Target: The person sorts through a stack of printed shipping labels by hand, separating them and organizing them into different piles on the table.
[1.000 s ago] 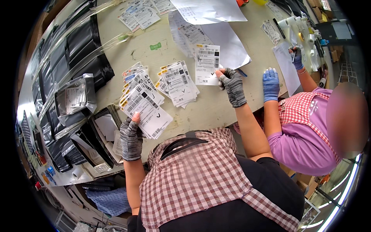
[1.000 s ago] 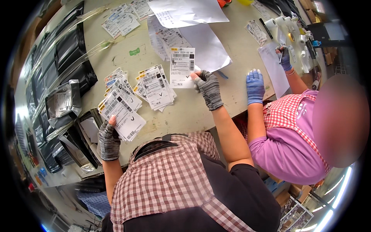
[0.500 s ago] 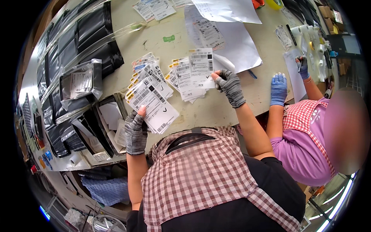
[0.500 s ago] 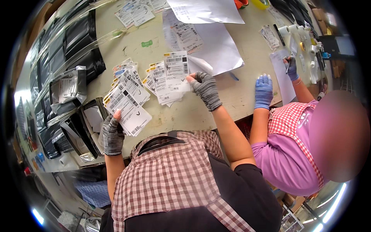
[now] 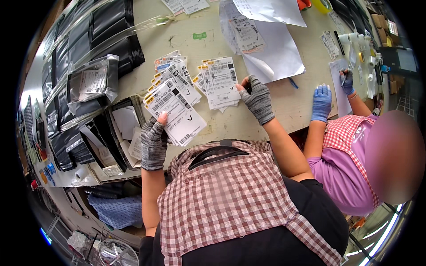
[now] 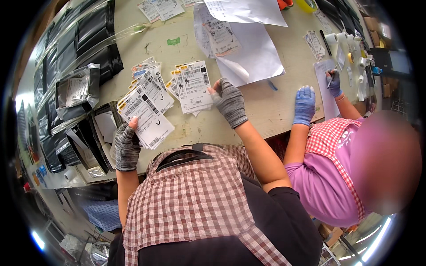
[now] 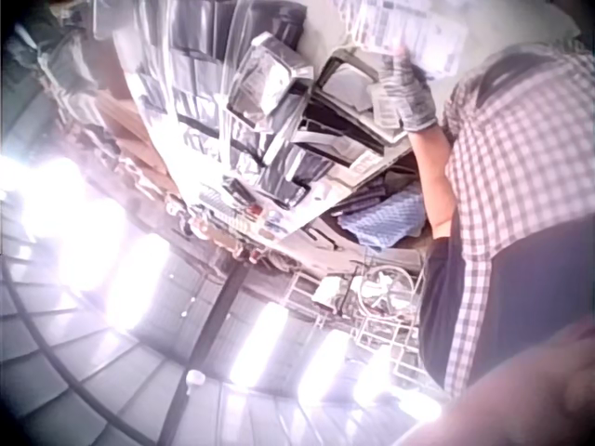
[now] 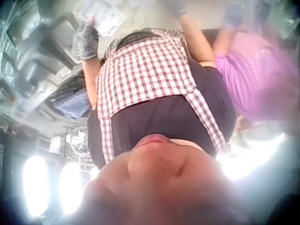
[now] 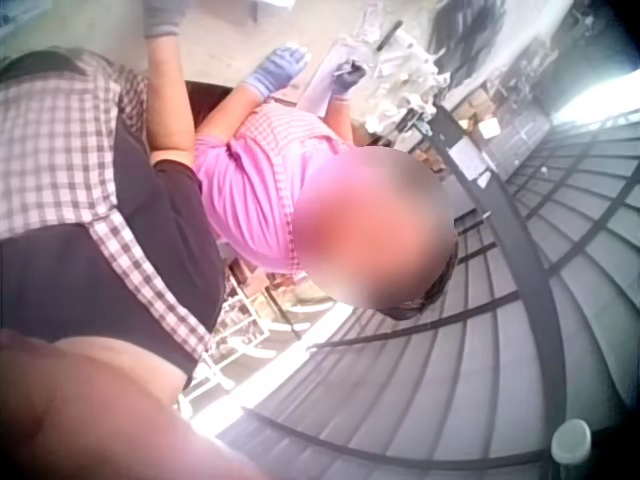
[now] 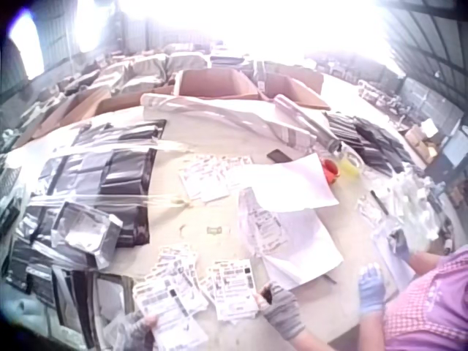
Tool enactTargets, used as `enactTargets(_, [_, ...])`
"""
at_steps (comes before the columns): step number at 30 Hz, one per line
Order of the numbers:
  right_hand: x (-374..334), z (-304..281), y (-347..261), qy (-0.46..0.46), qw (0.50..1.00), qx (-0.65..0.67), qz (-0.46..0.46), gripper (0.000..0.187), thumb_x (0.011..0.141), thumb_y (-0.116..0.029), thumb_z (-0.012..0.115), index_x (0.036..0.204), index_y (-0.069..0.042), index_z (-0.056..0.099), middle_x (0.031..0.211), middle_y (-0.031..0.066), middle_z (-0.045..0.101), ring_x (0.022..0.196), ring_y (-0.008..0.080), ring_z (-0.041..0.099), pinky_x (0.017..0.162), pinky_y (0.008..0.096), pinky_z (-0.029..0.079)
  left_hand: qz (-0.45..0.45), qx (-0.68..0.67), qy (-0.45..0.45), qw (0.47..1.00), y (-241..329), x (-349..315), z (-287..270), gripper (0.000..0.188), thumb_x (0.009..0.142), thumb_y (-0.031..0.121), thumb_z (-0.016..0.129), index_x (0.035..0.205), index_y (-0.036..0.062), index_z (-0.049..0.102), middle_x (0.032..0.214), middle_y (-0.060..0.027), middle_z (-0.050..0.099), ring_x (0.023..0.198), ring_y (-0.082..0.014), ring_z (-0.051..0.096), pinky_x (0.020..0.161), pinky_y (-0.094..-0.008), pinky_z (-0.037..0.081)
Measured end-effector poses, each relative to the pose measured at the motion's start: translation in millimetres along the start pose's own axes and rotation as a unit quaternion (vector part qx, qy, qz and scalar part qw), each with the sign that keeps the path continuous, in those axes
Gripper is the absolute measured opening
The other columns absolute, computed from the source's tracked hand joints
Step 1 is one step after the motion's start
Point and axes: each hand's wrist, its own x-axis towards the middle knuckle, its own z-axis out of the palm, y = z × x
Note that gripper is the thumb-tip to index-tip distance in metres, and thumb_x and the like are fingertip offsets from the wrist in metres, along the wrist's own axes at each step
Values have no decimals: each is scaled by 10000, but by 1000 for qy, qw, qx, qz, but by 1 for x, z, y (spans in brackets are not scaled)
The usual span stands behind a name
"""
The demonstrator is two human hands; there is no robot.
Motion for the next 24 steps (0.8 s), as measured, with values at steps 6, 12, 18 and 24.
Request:
enactTargets(6, [-24, -3, -22, -19, 998, -58, -28, 90, 807, -110, 627, 896, -112, 614, 653, 54, 601, 537, 191, 568, 532, 301, 459, 7, -5, -7, 1000, 2, 0, -2, 390, 858, 232, 635, 1132, -36, 563, 1027, -98, 628, 906, -164, 617, 794, -279, 500])
enactTargets(12, [-34, 4, -27, -50, 979, -165, -108, 245, 814, -121, 581, 1051, -168, 623, 678, 105, 615, 561, 276, 591, 510, 374, 471, 31, 18, 12, 999, 3, -1, 3, 372, 849, 312, 644, 1008, -23, 613, 792, -56, 639, 608, -86, 587, 504, -195, 438])
enactTargets(18, [-35, 9, -24, -55, 976, -177, -116, 303, 825, -147, 562, 1124, -183, 595, 673, 115, 615, 563, 284, 593, 511, 385, 473, -3, 27, 1, 1000, -3, -1, -9, 408, 852, 269, 644, 1110, -40, 573, 981, -96, 635, 826, -149, 625, 694, -254, 508])
enactTargets(24, [-32, 12, -22, -36, 978, -156, -137, 314, 818, -136, 571, 1130, -169, 592, 660, 119, 606, 557, 283, 588, 517, 383, 473, 13, 2, -12, 1000, -1, -4, -7, 388, 858, 253, 634, 1117, -30, 572, 988, -97, 638, 842, -154, 632, 725, -267, 518])
